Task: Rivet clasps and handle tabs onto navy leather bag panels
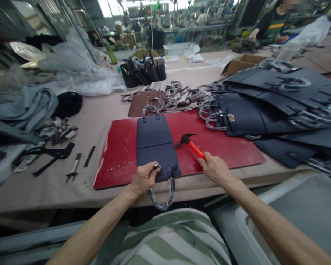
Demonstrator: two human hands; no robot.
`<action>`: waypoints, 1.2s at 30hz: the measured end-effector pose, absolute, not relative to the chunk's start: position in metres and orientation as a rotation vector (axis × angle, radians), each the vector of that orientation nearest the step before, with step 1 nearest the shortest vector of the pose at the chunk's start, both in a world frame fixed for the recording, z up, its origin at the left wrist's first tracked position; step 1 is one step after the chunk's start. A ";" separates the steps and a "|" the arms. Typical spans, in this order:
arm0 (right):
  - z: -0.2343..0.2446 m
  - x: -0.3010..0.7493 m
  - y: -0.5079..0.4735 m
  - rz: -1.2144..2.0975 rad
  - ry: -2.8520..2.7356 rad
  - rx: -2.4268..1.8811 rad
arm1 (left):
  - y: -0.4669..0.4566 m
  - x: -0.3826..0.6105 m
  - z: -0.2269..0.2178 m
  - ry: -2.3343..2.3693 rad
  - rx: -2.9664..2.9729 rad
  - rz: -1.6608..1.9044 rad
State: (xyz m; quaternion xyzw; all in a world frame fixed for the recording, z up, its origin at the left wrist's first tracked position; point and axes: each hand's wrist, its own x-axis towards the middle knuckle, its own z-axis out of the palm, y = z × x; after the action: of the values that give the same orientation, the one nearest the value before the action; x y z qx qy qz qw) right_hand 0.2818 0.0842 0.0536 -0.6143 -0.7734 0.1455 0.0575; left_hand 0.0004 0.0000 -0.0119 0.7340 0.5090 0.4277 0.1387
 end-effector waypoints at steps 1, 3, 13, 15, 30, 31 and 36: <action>0.048 0.278 0.086 0.256 -2.369 -1.830 | 0.000 0.000 -0.012 1.474 2.112 1.232; 0.042 0.266 0.080 0.009 -2.372 -1.644 | -0.002 -0.001 -0.011 1.480 2.089 1.225; 0.003 0.187 0.001 0.230 -2.377 -1.334 | 0.006 -0.003 0.004 1.536 1.294 1.476; 0.001 0.190 0.002 0.267 -2.376 -1.325 | 0.011 -0.018 0.013 1.561 1.094 1.562; 0.008 0.198 -0.016 0.683 -1.715 -1.538 | 0.013 -0.115 0.021 2.747 1.756 0.269; 0.009 0.200 -0.019 0.833 -1.574 -1.590 | 0.012 -0.114 0.020 2.747 1.772 0.276; 0.016 0.202 -0.025 1.552 -0.794 -1.622 | 0.006 -0.109 0.022 2.725 1.841 0.347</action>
State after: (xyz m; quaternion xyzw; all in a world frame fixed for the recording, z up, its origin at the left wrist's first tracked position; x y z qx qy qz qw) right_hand 0.2024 -0.0253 0.0161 -0.6324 -0.3095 0.6054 0.3712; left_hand -0.1090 0.0062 0.0222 0.5548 0.8212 0.1047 -0.0826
